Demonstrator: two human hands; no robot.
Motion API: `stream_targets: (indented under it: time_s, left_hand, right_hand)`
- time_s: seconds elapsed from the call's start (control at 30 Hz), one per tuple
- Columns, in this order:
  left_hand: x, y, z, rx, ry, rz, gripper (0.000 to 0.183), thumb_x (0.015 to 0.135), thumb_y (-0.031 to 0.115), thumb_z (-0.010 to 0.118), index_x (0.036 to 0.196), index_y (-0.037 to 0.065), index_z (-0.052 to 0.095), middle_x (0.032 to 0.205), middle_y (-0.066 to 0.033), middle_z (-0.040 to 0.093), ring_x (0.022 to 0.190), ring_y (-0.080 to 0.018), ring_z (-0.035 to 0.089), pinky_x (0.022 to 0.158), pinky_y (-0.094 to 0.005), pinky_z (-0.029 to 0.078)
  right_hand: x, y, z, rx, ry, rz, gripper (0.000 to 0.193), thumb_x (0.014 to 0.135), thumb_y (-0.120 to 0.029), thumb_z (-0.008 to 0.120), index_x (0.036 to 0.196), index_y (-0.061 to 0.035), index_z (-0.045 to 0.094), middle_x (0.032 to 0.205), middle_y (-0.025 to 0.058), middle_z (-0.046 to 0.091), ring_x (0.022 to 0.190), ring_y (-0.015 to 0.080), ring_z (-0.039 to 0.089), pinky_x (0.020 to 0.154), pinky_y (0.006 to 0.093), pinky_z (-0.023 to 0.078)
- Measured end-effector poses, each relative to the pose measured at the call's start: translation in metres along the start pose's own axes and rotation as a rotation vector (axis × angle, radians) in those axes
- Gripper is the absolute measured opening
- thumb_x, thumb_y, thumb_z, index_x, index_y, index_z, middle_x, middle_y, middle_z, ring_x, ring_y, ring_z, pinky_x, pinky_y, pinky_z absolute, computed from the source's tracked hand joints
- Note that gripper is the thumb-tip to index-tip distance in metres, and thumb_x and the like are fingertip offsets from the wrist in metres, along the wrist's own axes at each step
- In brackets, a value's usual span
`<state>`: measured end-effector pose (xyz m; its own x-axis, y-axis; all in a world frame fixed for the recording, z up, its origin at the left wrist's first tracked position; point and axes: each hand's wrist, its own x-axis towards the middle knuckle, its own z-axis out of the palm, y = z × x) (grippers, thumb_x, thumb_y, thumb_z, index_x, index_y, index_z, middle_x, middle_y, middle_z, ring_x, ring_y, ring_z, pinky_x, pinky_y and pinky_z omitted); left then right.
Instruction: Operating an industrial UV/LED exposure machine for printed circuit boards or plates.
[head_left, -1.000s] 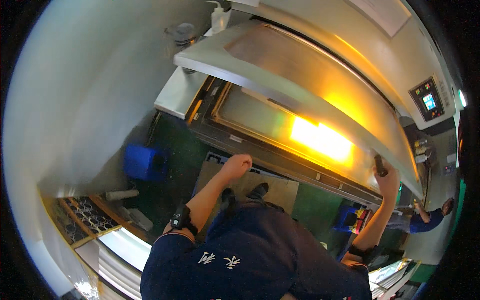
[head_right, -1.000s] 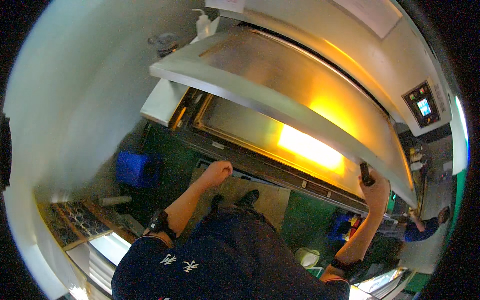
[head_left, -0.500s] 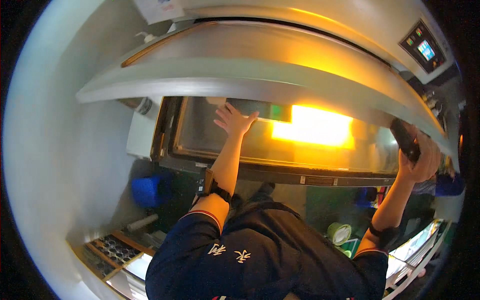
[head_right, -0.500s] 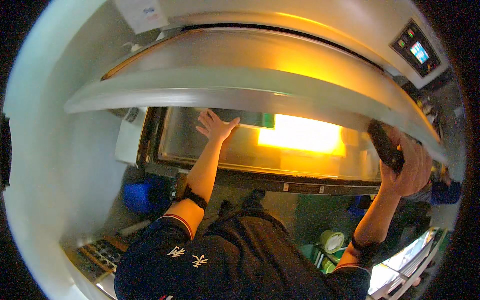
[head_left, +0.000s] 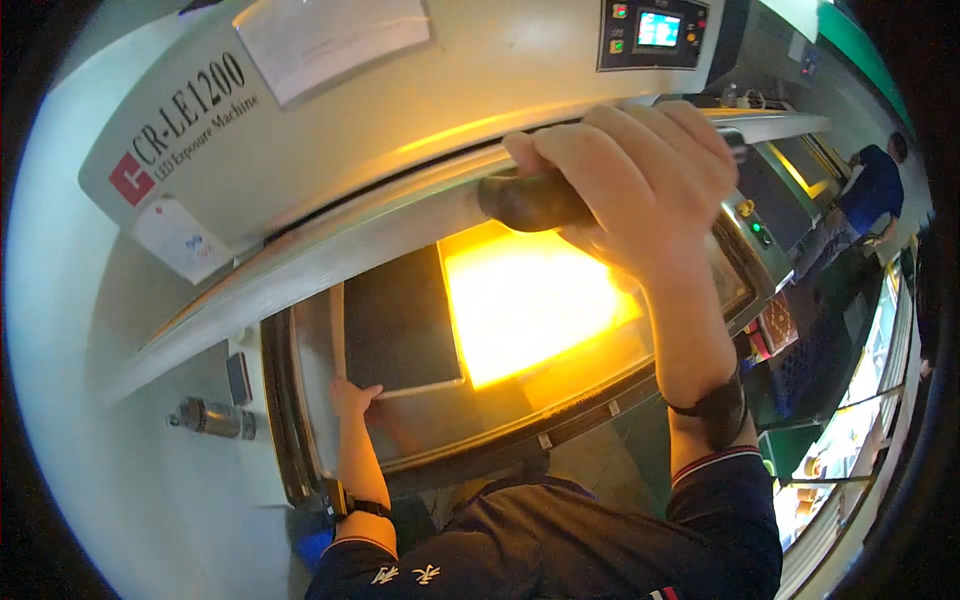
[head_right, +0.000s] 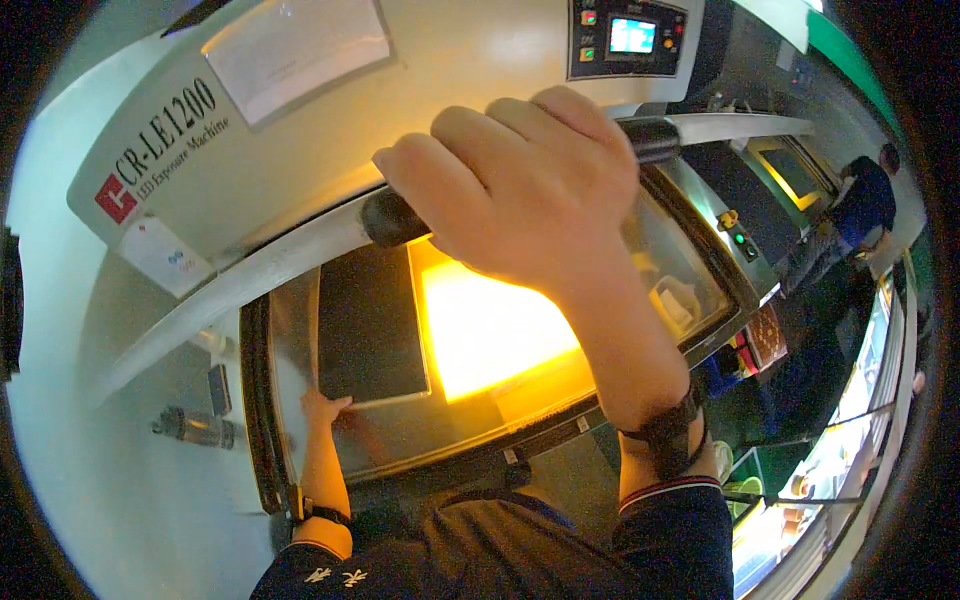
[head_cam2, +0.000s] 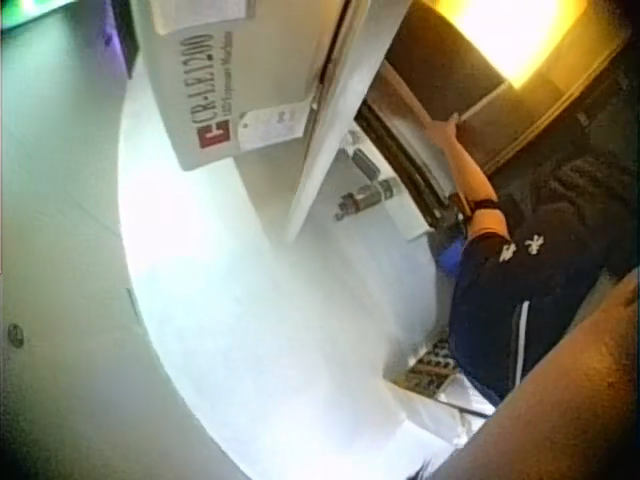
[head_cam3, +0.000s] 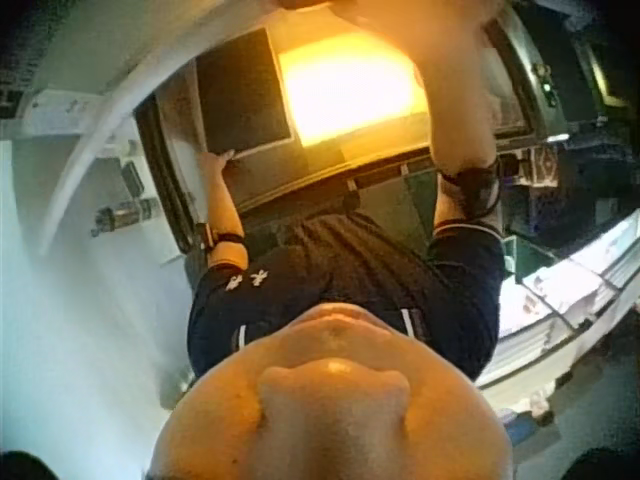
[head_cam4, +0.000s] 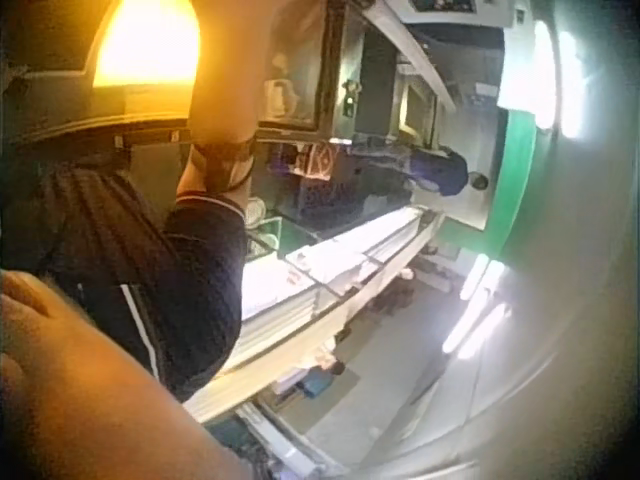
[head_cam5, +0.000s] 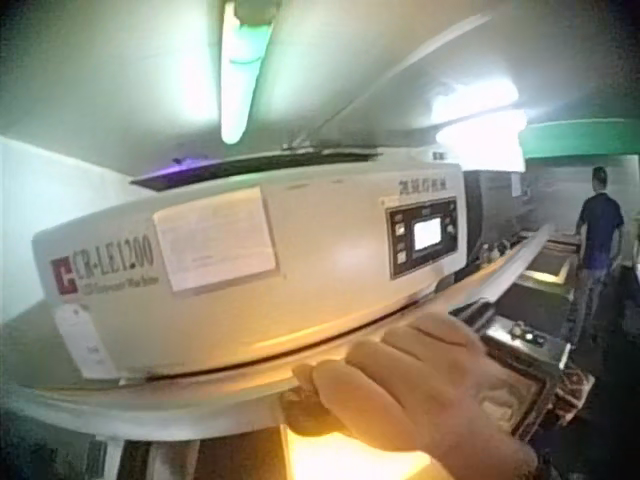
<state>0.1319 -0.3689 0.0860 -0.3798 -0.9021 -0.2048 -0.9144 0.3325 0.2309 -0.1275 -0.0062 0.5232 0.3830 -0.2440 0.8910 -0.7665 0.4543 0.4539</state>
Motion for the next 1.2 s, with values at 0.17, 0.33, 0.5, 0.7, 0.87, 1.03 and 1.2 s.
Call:
stream_targets:
  time_s: [0.17,0.33,0.5,0.7,0.87,1.03,1.2]
  left_hand:
    - [0.019,-0.030,-0.004,-0.648,-0.349,-0.124,0.059,0.072,0.027,0.083,0.114,-0.003,0.054,0.099,-0.0116,0.060,0.078,-0.0273,0.064,0.055,-0.0380,0.054]
    - [-0.034,-0.025,0.005,-1.400,-0.741,-0.060,0.033,0.084,0.012,0.072,0.108,0.000,0.053,0.097,-0.0076,0.058,0.079,-0.0205,0.061,0.059,-0.0350,0.053]
    - [-0.074,0.002,-0.021,-1.443,-0.480,0.114,0.029,0.086,0.006,0.068,0.111,0.002,0.054,0.100,-0.0035,0.054,0.089,-0.0165,0.053,0.087,-0.0299,0.044]
    - [-0.081,-0.071,-0.051,-1.592,-0.998,0.318,0.039,0.084,-0.006,0.060,0.123,-0.001,0.058,0.120,-0.0099,0.063,0.109,-0.0177,0.059,0.093,-0.0326,0.047]
    - [-0.093,-0.055,-0.044,-1.262,-1.333,0.630,0.031,0.089,0.000,0.059,0.120,-0.003,0.059,0.108,-0.0068,0.066,0.097,-0.0158,0.061,0.088,-0.0308,0.048]
    - [-0.112,-0.036,0.014,-1.192,-1.150,0.534,0.030,0.102,0.022,0.048,0.112,-0.002,0.062,0.086,-0.0043,0.065,0.070,-0.0085,0.058,0.062,-0.0233,0.047]
    - [-0.128,-0.041,0.022,-1.093,-1.182,0.641,0.025,0.101,0.020,0.049,0.104,0.000,0.064,0.069,-0.0016,0.055,0.054,-0.0050,0.044,0.048,-0.0191,0.036]
  right_hand:
    - [0.000,-0.004,-0.007,-0.052,-0.062,0.045,0.017,0.064,-0.022,0.070,0.070,-0.0189,0.054,0.059,-0.0051,0.048,0.050,0.0137,0.050,0.054,0.0290,0.036]
    - [-0.014,-0.030,-0.022,-0.044,-0.118,0.248,0.032,0.068,-0.021,0.071,0.099,-0.0147,0.065,0.102,0.0064,0.062,0.099,0.0245,0.059,0.084,0.0369,0.045]
    - [-0.183,-0.147,-0.033,0.111,-0.276,1.078,0.063,0.082,-0.022,0.070,0.136,-0.0043,0.044,0.140,0.0191,0.045,0.130,0.0370,0.042,0.112,0.0450,0.029]
    - [-0.319,-0.369,-0.144,0.977,-0.270,2.264,0.057,0.092,-0.034,0.064,0.133,0.0028,0.047,0.129,0.0164,0.053,0.118,0.0271,0.053,0.103,0.0394,0.040]
    - [-0.232,-0.426,-0.195,0.426,-0.248,2.870,0.038,0.094,-0.029,0.063,0.117,0.0010,0.060,0.105,0.0100,0.066,0.095,0.0221,0.065,0.087,0.0364,0.051]
    - [-0.216,-0.452,-0.261,0.136,0.202,2.607,0.034,0.094,-0.030,0.063,0.108,0.0010,0.063,0.097,0.0085,0.068,0.088,0.0198,0.065,0.078,0.0366,0.054]
    - [-0.203,-0.479,-0.347,-0.370,0.589,2.430,0.040,0.094,-0.035,0.062,0.112,0.0003,0.061,0.100,0.0103,0.066,0.092,0.0211,0.064,0.078,0.0372,0.054]
